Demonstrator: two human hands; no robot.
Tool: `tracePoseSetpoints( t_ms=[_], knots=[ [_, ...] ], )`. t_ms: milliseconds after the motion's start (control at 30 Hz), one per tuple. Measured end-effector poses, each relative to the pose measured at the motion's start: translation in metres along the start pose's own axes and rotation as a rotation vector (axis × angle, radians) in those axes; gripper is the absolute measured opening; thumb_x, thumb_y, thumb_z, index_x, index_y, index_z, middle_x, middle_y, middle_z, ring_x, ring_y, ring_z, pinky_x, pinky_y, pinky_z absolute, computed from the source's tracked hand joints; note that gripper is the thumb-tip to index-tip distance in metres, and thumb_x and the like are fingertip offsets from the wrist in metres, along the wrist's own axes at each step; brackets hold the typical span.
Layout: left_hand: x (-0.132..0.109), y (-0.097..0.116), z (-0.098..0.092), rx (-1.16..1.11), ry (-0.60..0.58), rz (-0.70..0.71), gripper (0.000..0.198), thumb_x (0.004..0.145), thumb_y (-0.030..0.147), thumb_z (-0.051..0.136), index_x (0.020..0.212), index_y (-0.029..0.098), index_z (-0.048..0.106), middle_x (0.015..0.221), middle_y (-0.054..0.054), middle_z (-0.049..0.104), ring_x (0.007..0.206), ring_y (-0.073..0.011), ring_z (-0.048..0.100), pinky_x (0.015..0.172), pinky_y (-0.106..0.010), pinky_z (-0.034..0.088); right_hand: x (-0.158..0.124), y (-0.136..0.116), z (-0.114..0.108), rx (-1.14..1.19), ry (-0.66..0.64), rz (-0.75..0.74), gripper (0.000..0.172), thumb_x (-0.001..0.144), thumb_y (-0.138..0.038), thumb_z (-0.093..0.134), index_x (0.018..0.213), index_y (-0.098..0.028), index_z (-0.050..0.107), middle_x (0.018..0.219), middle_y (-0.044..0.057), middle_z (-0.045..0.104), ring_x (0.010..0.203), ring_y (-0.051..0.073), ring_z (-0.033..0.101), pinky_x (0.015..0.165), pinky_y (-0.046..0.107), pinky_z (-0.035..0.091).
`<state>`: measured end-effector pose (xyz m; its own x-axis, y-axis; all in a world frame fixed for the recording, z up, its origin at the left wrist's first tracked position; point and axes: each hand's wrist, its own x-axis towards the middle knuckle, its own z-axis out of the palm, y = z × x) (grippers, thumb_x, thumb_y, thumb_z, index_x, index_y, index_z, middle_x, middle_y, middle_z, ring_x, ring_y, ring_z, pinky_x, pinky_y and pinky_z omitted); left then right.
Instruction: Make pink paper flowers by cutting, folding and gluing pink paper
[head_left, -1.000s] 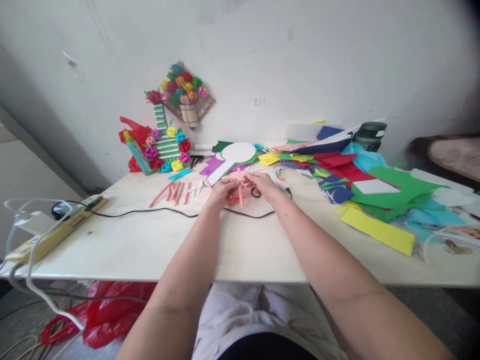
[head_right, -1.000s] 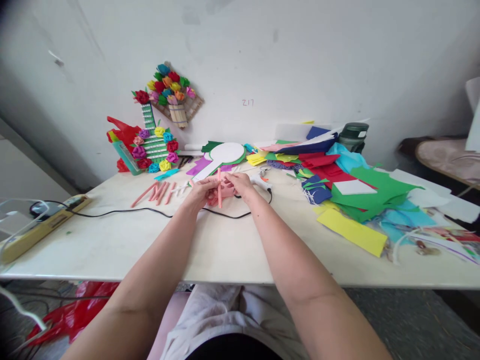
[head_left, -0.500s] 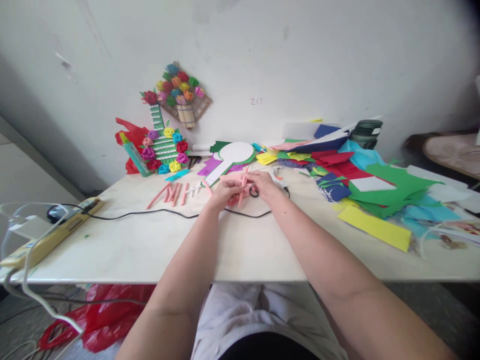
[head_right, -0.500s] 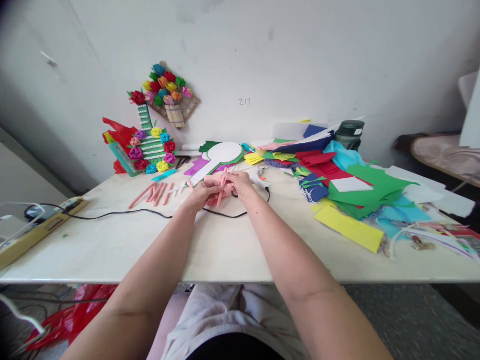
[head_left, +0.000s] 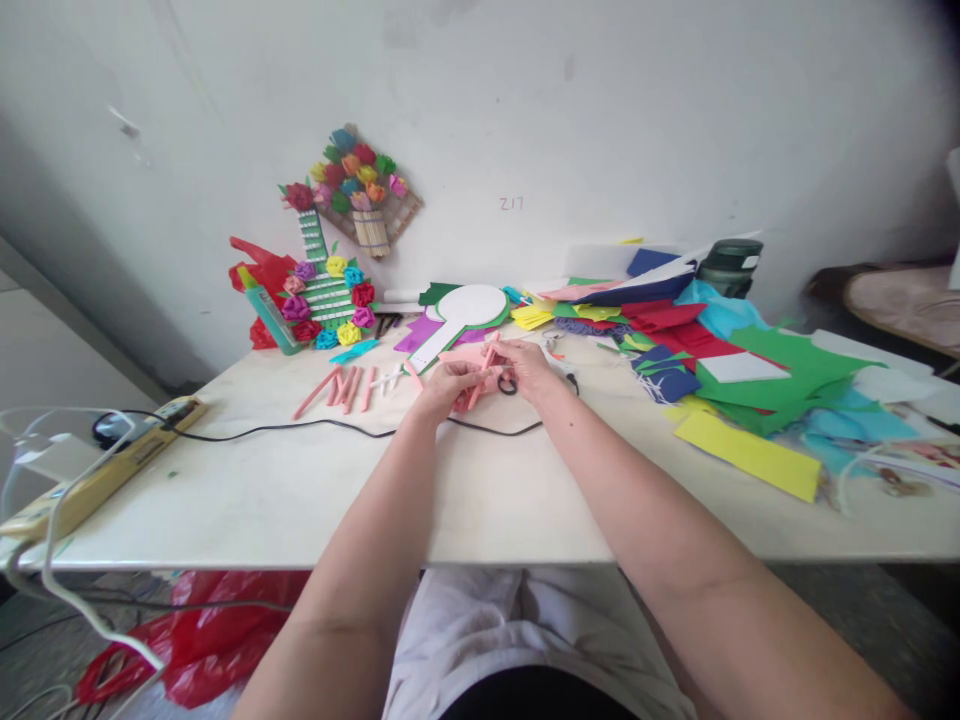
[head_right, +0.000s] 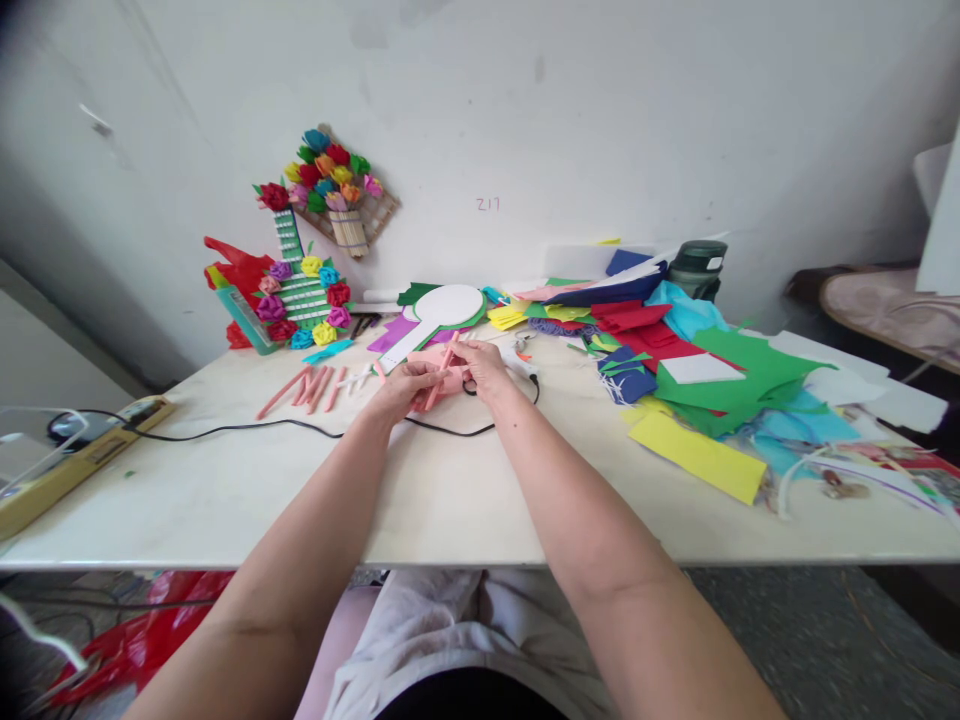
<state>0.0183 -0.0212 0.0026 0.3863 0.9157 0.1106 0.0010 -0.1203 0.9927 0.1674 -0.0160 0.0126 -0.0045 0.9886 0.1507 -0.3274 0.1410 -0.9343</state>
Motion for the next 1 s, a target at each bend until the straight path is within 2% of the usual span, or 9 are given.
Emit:
tracePoseSetpoints(
  t_ms=[267,633,767,1000],
  knots=[
    [-0.0030,0.0051,-0.0007,0.031,-0.130,-0.006,0.029,0.067,0.040,0.067,0.065,0.012,0.061,0.042,0.000,0.051,0.029,-0.0056,0.037,0.030,-0.020,0.019,0.0045,0.0011,-0.0028,0.010,0.085,-0.016,0.021,0.059,-0.032,0.068,0.064,-0.013,0.062,0.060,0.003,0.062,0.045,0.007,0.047,0.034,0.018,0.026],
    [0.0008,-0.0006,-0.0034,-0.133,-0.021,-0.017,0.025,0.060,0.033,0.072,0.069,0.011,0.064,0.038,0.004,0.045,0.030,-0.0042,0.031,0.032,-0.020,0.019,0.0061,0.0001,-0.0046,-0.017,0.139,-0.057,0.018,0.058,-0.030,0.065,0.062,-0.014,0.058,0.053,0.001,0.058,0.053,0.012,0.056,0.032,0.017,0.025],
    [0.0015,-0.0013,-0.0049,-0.126,-0.015,0.026,0.022,0.060,0.031,0.071,0.066,0.011,0.063,0.037,0.004,0.043,0.030,-0.0036,0.030,0.033,-0.020,0.018,0.0052,-0.0016,-0.0045,0.021,0.120,-0.054,0.020,0.059,-0.032,0.066,0.062,-0.014,0.058,0.055,0.001,0.059,0.051,0.011,0.056,0.031,0.017,0.024],
    [0.0018,-0.0026,-0.0057,-0.100,-0.032,0.041,0.026,0.065,0.037,0.068,0.058,0.013,0.058,0.037,0.004,0.040,0.030,-0.0041,0.029,0.033,-0.022,0.017,0.0067,-0.0004,-0.0059,0.004,0.115,-0.069,0.020,0.060,-0.032,0.066,0.062,-0.014,0.060,0.055,0.002,0.059,0.050,0.011,0.055,0.031,0.017,0.024]
  ],
)
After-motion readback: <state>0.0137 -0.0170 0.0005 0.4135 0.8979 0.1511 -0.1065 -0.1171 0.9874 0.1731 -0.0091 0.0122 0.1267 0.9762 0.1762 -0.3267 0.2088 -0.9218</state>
